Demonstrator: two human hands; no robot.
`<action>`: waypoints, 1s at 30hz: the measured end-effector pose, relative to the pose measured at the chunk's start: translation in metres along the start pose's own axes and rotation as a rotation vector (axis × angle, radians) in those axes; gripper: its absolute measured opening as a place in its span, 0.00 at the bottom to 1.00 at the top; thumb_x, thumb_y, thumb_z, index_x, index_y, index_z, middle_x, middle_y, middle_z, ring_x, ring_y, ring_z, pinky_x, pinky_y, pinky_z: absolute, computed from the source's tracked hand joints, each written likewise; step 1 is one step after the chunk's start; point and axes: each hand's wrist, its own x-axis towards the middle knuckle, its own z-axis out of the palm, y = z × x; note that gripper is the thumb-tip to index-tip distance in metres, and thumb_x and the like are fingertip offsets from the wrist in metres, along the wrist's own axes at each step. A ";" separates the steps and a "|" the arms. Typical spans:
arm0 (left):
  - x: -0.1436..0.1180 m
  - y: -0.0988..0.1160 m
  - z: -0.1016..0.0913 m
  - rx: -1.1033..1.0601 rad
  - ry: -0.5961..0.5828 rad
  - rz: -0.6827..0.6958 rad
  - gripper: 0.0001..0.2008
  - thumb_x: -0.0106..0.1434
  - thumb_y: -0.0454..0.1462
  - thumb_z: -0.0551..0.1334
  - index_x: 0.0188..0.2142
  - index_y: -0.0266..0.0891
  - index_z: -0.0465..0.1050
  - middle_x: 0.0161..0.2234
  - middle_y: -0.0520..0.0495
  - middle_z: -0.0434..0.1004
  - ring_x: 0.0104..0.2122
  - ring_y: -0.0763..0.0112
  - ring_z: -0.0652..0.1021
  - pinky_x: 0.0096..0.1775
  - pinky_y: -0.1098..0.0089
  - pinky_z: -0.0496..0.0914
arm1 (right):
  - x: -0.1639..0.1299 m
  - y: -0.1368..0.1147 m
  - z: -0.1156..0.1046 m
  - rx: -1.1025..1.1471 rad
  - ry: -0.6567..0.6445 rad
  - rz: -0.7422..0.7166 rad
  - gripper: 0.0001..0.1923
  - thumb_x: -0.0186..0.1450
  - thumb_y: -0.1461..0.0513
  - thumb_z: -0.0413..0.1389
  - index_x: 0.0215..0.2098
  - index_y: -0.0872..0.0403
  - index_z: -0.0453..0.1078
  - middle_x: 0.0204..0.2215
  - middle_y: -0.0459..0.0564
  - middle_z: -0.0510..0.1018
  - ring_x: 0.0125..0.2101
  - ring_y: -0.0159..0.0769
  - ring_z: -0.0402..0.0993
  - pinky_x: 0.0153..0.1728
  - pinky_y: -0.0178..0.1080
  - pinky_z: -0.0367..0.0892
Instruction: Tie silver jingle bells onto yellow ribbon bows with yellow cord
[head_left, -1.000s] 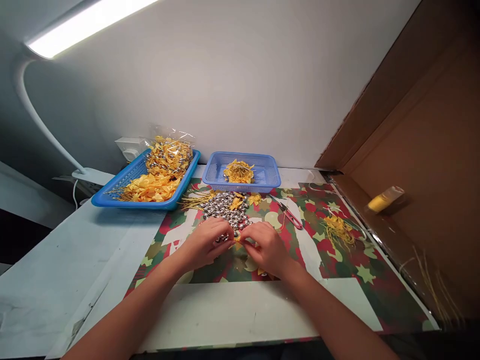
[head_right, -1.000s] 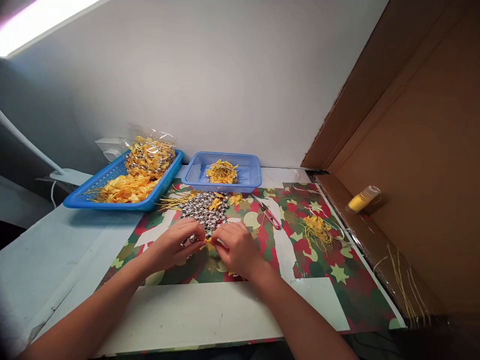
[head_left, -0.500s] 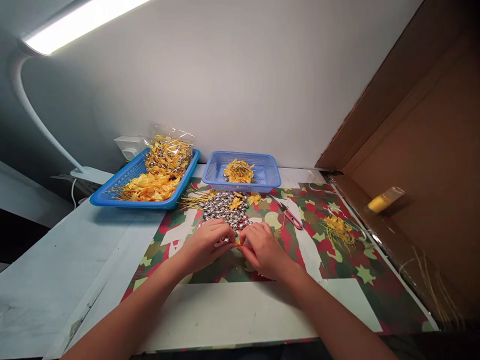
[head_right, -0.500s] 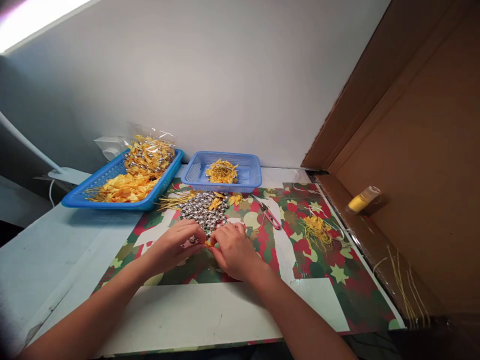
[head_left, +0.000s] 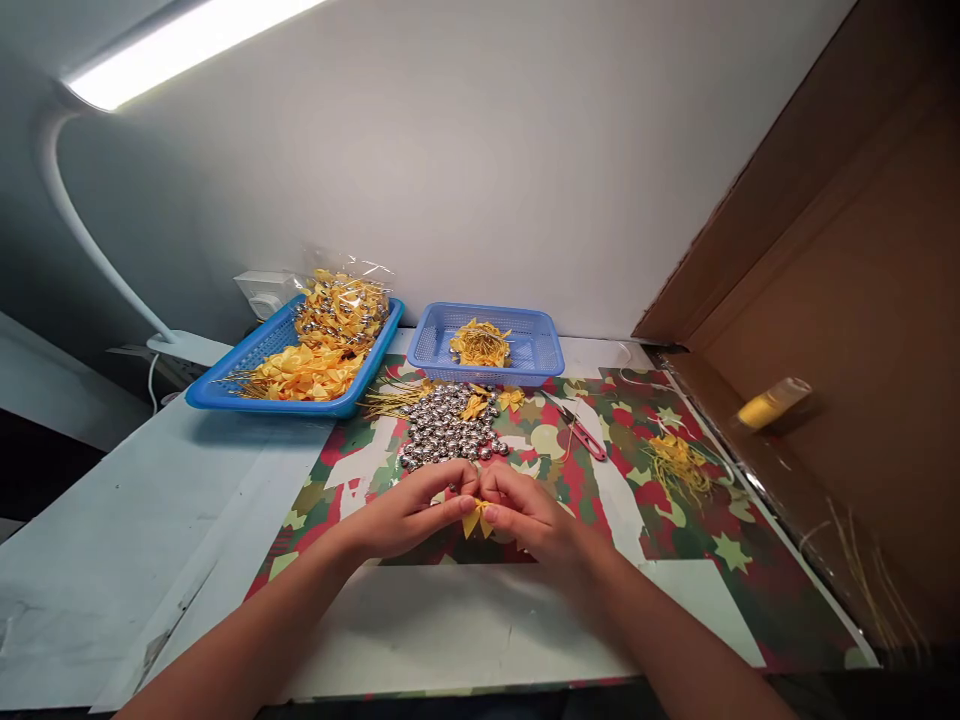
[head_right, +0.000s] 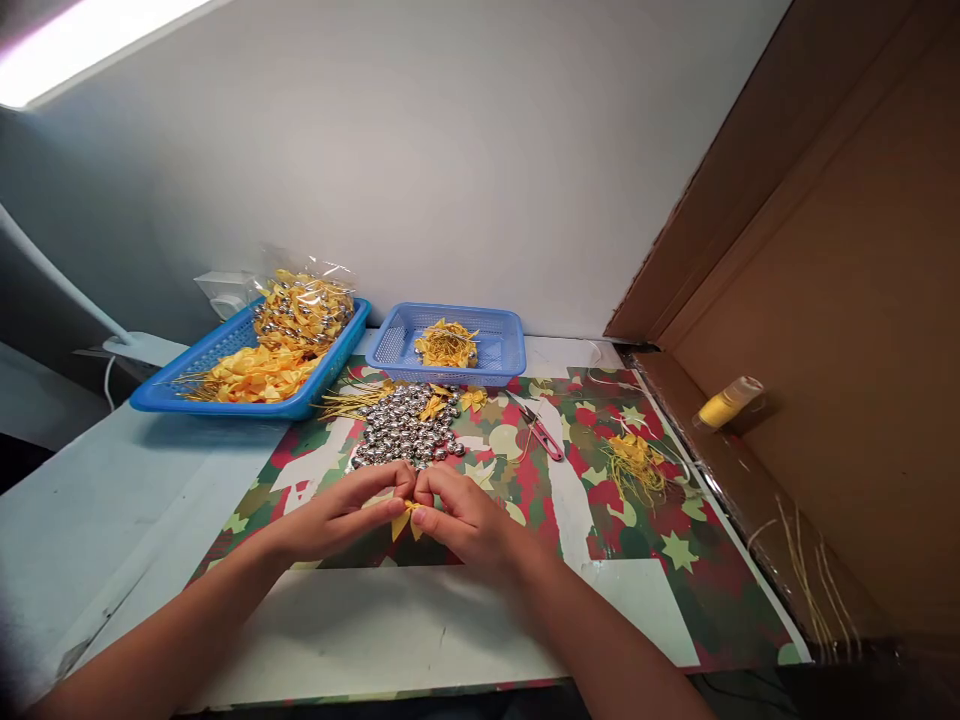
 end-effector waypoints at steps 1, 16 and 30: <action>0.000 -0.001 0.002 -0.058 -0.001 -0.002 0.16 0.68 0.49 0.51 0.32 0.40 0.60 0.31 0.51 0.66 0.32 0.72 0.67 0.36 0.71 0.65 | 0.000 0.002 0.001 0.030 0.002 0.010 0.14 0.67 0.51 0.50 0.30 0.52 0.58 0.31 0.46 0.65 0.31 0.32 0.60 0.31 0.35 0.59; -0.025 -0.030 -0.106 0.735 1.415 -0.305 0.15 0.59 0.47 0.59 0.34 0.36 0.73 0.49 0.32 0.71 0.55 0.37 0.65 0.49 0.39 0.55 | 0.021 0.027 -0.030 -0.777 0.622 0.045 0.15 0.64 0.61 0.52 0.49 0.55 0.68 0.52 0.58 0.69 0.53 0.50 0.61 0.54 0.55 0.57; -0.029 -0.037 -0.096 0.950 1.255 -0.375 0.18 0.63 0.44 0.58 0.48 0.36 0.70 0.60 0.33 0.60 0.59 0.35 0.60 0.53 0.38 0.51 | 0.091 0.009 -0.036 -0.939 0.358 -0.011 0.10 0.62 0.69 0.55 0.39 0.53 0.73 0.43 0.54 0.79 0.47 0.45 0.66 0.51 0.52 0.53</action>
